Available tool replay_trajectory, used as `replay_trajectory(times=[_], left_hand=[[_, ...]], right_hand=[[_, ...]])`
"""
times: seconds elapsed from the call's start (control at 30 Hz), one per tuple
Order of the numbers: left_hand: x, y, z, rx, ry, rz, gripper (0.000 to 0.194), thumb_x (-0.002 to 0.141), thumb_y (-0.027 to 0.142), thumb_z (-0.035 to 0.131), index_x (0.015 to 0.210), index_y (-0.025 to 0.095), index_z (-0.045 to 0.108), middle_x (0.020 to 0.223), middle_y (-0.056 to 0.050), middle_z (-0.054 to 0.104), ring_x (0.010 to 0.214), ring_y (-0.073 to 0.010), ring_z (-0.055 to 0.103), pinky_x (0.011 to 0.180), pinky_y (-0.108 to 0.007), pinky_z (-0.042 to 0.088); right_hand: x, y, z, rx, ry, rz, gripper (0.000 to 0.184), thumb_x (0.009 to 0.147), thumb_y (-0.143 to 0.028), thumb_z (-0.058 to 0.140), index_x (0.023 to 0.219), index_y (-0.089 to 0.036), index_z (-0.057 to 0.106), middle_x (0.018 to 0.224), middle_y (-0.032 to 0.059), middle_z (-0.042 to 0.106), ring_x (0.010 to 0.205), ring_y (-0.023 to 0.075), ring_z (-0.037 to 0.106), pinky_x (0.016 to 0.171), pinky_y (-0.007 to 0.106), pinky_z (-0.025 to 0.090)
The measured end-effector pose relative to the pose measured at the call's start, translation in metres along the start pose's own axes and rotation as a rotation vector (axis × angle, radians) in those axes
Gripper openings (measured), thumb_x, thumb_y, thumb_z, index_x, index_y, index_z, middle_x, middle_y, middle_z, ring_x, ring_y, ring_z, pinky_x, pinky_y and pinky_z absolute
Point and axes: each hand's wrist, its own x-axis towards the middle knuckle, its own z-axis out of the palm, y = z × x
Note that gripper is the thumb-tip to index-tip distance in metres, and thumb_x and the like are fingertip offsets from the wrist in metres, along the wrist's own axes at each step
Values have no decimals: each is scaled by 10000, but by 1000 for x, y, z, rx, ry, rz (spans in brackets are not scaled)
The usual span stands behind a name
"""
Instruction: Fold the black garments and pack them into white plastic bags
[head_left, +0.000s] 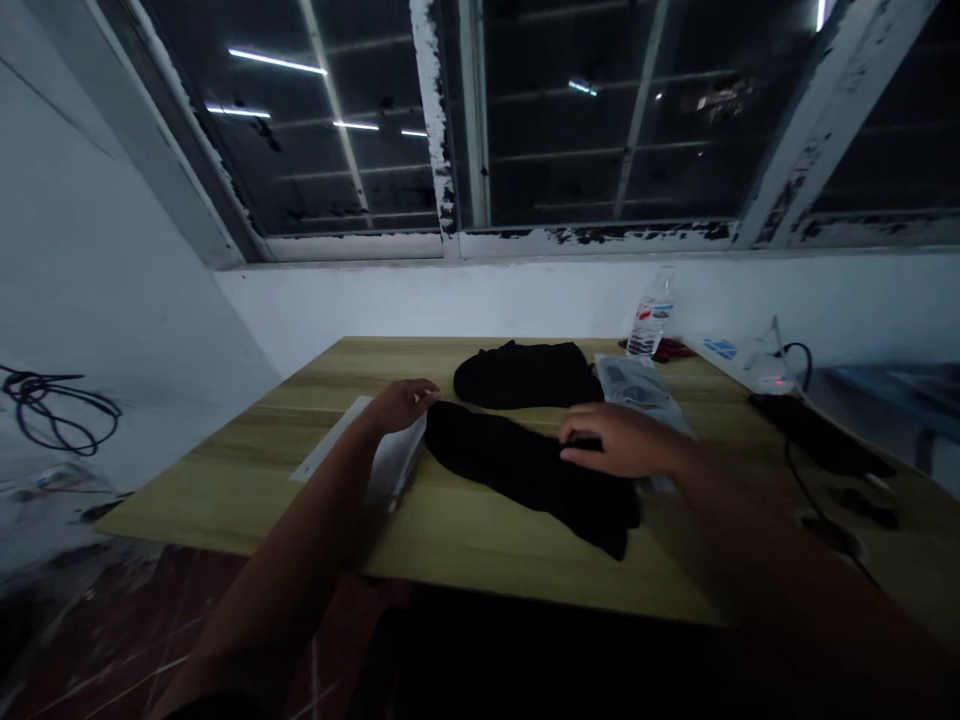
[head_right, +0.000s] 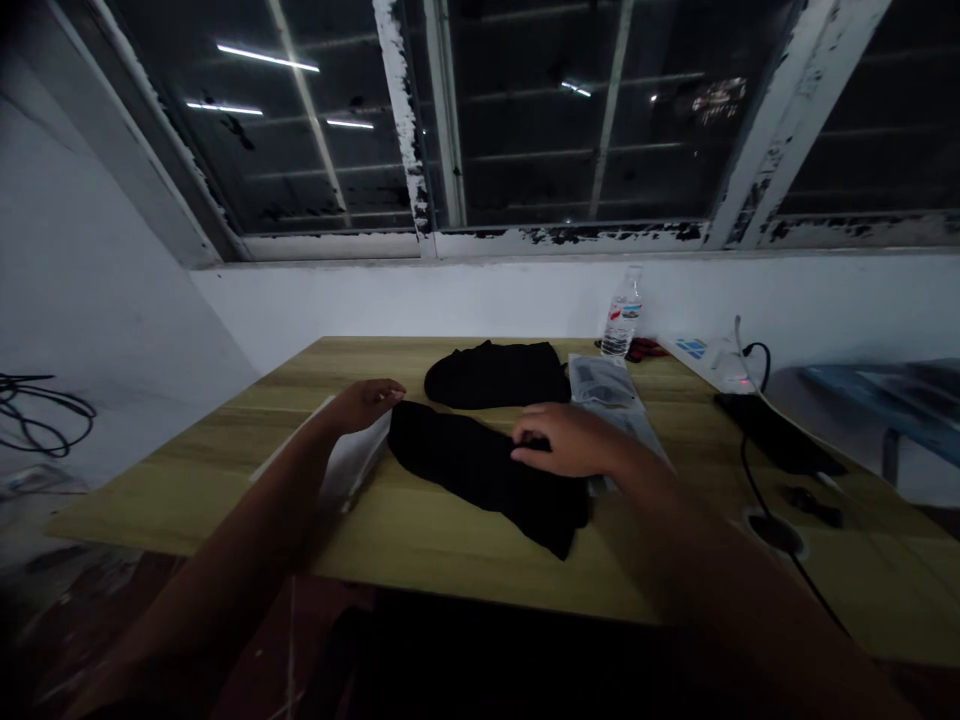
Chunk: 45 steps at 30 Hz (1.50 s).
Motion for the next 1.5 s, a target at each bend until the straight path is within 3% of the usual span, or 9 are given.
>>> replay_trajectory(times=[0.27, 0.43, 0.6, 0.73, 0.9, 1.1, 1.27, 1.37, 1.5], left_hand=[[1, -2, 8, 128, -127, 20, 402, 852, 584, 599, 881, 195, 696, 936, -82, 733, 847, -233, 672, 761, -316, 500], [2, 1, 10, -8, -112, -32, 441, 961, 596, 441, 929, 208, 648, 736, -12, 684, 691, -196, 648, 675, -292, 471], [9, 1, 20, 88, 28, -242, 348, 914, 507, 548, 1006, 203, 689, 772, -46, 712, 740, -228, 678, 701, -307, 476], [7, 4, 16, 96, -66, -243, 413, 884, 591, 588, 821, 197, 693, 794, -59, 728, 802, -253, 688, 692, -305, 466], [6, 9, 8, 121, -24, -266, 222, 960, 366, 544, 958, 185, 671, 977, -92, 751, 954, -259, 697, 811, -306, 474], [10, 7, 16, 90, 67, -364, 238, 1009, 281, 471, 1153, 157, 614, 1073, -158, 733, 1012, -284, 692, 844, -337, 479], [9, 6, 15, 19, 87, -344, 176, 949, 253, 564, 1077, 184, 662, 960, -98, 723, 932, -258, 671, 820, -328, 481], [4, 11, 12, -89, 101, -292, 191, 962, 301, 548, 1055, 190, 672, 879, -53, 690, 829, -204, 639, 743, -288, 477], [-6, 24, 10, -780, -27, 58, 564, 938, 605, 590, 1361, 233, 553, 781, 8, 614, 619, -135, 550, 594, -247, 437]], right_hand=[[29, -62, 49, -244, -82, -37, 144, 917, -316, 598, 907, -228, 711, 874, 71, 751, 766, 234, 660, 629, 327, 361], [42, -73, 51, -71, 124, 194, 166, 941, -341, 558, 933, -247, 695, 806, 45, 732, 686, 218, 618, 595, 322, 327], [42, -74, 55, 215, -17, -94, 204, 978, -294, 565, 1114, -223, 699, 1060, 71, 745, 871, 193, 661, 737, 298, 433], [25, -61, 37, 74, 68, 0, 160, 968, -310, 588, 926, -203, 700, 942, 58, 716, 778, 172, 605, 677, 289, 379], [1, -42, 18, 93, -334, -71, 183, 910, -350, 663, 864, -208, 769, 837, 17, 726, 685, 139, 592, 604, 265, 356], [-12, -19, 18, 292, -443, -9, 173, 837, -237, 639, 793, -195, 800, 782, 15, 727, 684, 141, 635, 631, 253, 441], [-16, -11, 14, 247, -389, -22, 170, 840, -205, 625, 822, -213, 794, 820, 14, 749, 732, 155, 664, 709, 272, 479], [-13, -10, 15, 29, -121, 72, 174, 897, -231, 622, 978, -214, 775, 981, 65, 749, 886, 215, 683, 838, 346, 499], [-10, -8, 17, -375, 29, 360, 360, 880, -473, 723, 1037, -150, 741, 1123, 177, 688, 1106, 377, 628, 1000, 542, 449]])
